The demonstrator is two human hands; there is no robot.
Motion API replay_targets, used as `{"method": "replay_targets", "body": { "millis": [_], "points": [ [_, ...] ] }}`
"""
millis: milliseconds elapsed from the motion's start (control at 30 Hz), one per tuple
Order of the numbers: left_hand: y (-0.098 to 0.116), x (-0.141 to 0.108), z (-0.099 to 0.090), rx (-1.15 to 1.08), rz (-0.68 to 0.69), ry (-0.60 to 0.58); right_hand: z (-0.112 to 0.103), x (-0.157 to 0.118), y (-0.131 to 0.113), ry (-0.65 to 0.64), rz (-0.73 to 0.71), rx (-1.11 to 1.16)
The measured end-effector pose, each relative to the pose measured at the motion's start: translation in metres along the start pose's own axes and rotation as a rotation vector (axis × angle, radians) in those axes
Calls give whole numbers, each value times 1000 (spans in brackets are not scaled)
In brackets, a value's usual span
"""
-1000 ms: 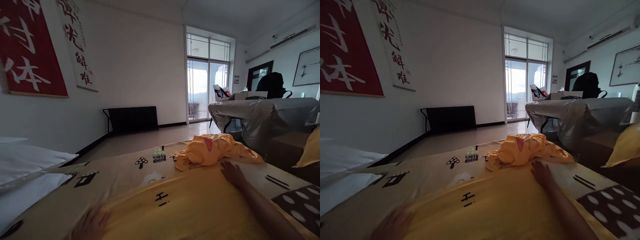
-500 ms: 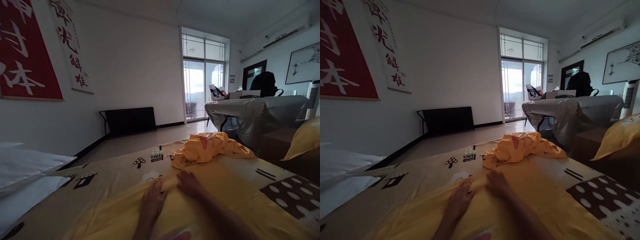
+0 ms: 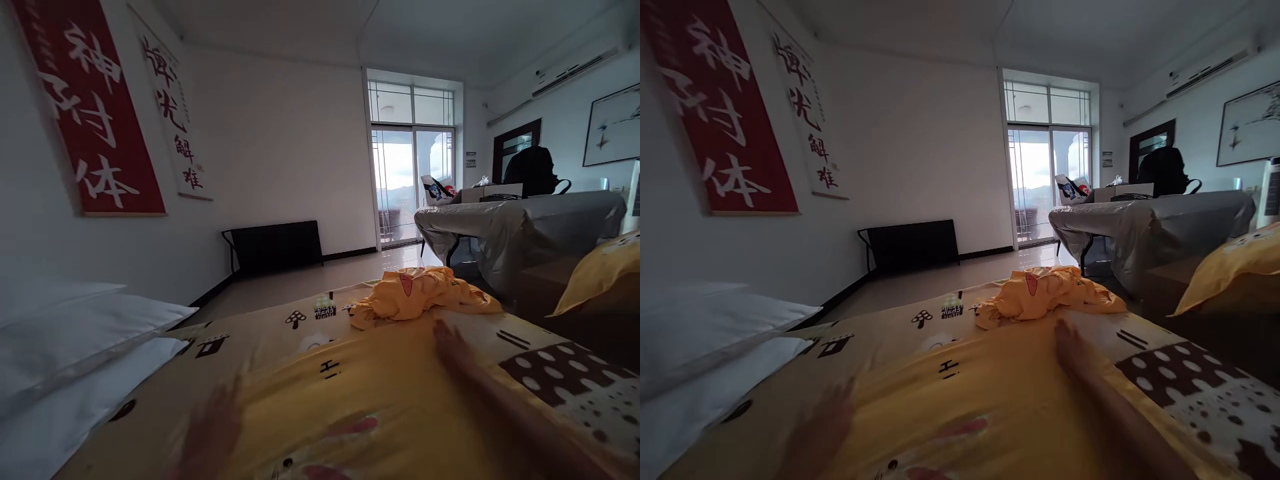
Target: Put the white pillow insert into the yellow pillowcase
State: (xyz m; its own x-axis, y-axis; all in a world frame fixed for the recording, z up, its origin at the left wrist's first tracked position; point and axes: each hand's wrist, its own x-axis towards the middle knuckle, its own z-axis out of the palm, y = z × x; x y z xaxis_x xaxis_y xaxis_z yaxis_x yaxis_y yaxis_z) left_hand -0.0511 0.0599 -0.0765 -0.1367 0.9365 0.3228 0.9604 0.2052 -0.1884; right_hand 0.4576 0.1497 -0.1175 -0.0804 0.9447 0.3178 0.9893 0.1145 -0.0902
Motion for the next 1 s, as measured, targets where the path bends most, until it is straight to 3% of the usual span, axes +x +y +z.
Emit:
{"method": "replay_targets", "body": {
  "millis": [67,167,233,267,333,400,533,600,667,733,800,867,933,1000],
  "points": [
    [60,-1,-15,-34,34,-121,3,0,-70,-64,-115,54],
    [143,-11,-14,-123,161,-230,11,-18,-172,-122,-357,153],
    [175,-25,-5,-150,205,-246,14,-38,-212,-127,-464,218],
    [181,-33,0,-156,219,-231,14,-47,-220,-107,-490,242],
    [170,-45,10,-165,238,-191,13,-60,-211,-79,-505,267],
    [135,-52,18,-140,250,-165,9,-64,-175,-83,-476,264],
    [31,-57,31,-107,206,-153,8,-63,-61,-141,-298,220],
    [-17,-65,36,-177,93,-104,12,-69,-2,-150,-120,179],
    [-53,-78,39,-146,15,-67,14,-81,47,-143,12,141],
    [-73,-93,38,-64,11,-34,13,-94,77,-134,39,78],
    [-77,-106,30,34,35,-6,3,-102,85,-109,27,7],
    [-66,-111,15,115,46,23,-13,-102,70,-62,36,-45],
    [-39,-105,-7,143,77,28,-31,-93,35,-29,28,-53],
    [0,-91,-33,42,145,-25,-44,-82,-15,-49,-68,-10]
  ]
}}
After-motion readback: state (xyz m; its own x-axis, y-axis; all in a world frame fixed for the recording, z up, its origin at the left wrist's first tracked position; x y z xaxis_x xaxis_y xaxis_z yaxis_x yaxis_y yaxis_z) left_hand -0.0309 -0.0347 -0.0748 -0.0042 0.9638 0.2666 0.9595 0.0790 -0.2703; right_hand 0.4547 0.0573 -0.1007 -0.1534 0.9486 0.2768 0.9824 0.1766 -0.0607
